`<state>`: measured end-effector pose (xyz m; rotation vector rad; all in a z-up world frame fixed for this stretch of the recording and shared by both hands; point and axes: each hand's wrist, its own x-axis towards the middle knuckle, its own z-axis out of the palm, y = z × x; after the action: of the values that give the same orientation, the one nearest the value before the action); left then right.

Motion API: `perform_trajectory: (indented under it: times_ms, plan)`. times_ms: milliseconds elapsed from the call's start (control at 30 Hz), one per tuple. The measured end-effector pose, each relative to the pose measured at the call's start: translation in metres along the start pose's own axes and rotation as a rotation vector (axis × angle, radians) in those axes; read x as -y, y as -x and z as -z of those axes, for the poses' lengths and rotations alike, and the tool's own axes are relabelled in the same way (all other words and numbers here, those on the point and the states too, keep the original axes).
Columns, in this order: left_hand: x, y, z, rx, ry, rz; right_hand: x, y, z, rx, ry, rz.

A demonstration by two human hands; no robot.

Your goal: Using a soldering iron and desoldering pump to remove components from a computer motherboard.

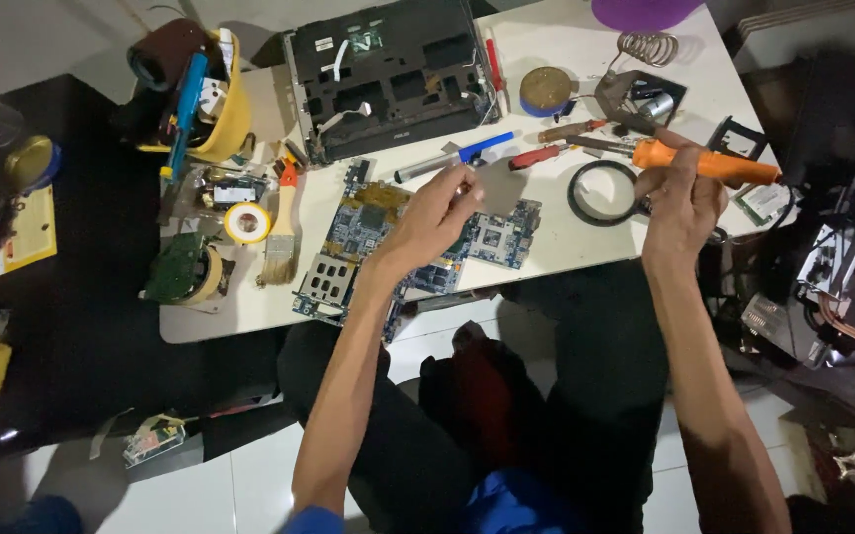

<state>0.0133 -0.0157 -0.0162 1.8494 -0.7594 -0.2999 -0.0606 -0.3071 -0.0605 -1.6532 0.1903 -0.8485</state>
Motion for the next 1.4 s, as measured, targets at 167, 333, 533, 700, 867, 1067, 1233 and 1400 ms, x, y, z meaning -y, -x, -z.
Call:
perform_trajectory:
  times_ms: [167,333,533,700,867,1067,1233,1400]
  plan:
    - [0.000,-0.007,-0.002,0.057,-0.103,0.069,-0.013,-0.002,0.011,0.007,-0.089,-0.092]
    - [-0.020,-0.008,-0.002,0.098,-0.143,0.099,-0.016,-0.003,0.017,0.029,-0.100,-0.117]
    - [-0.024,-0.014,-0.002,0.224,-0.195,0.282,-0.002,-0.002,0.013,-0.021,-0.188,-0.239]
    - [-0.019,-0.015,-0.001,0.228,-0.202,0.217,-0.008,0.002,0.018,0.014,-0.087,-0.076]
    - [-0.008,-0.021,0.004,0.226,-0.232,0.083,-0.013,0.026,0.030,0.055,-0.216,-0.044]
    - [-0.004,-0.033,0.008,0.298,-0.193,0.074,0.019,0.047,0.021,0.142,-0.006,0.062]
    - [-0.009,-0.029,0.011,0.276,-0.136,0.109,0.019,0.043,0.021,0.203,0.051,0.140]
    - [-0.004,-0.018,0.009,0.224,-0.022,0.069,0.029,0.035,0.012,0.199,-0.023,0.296]
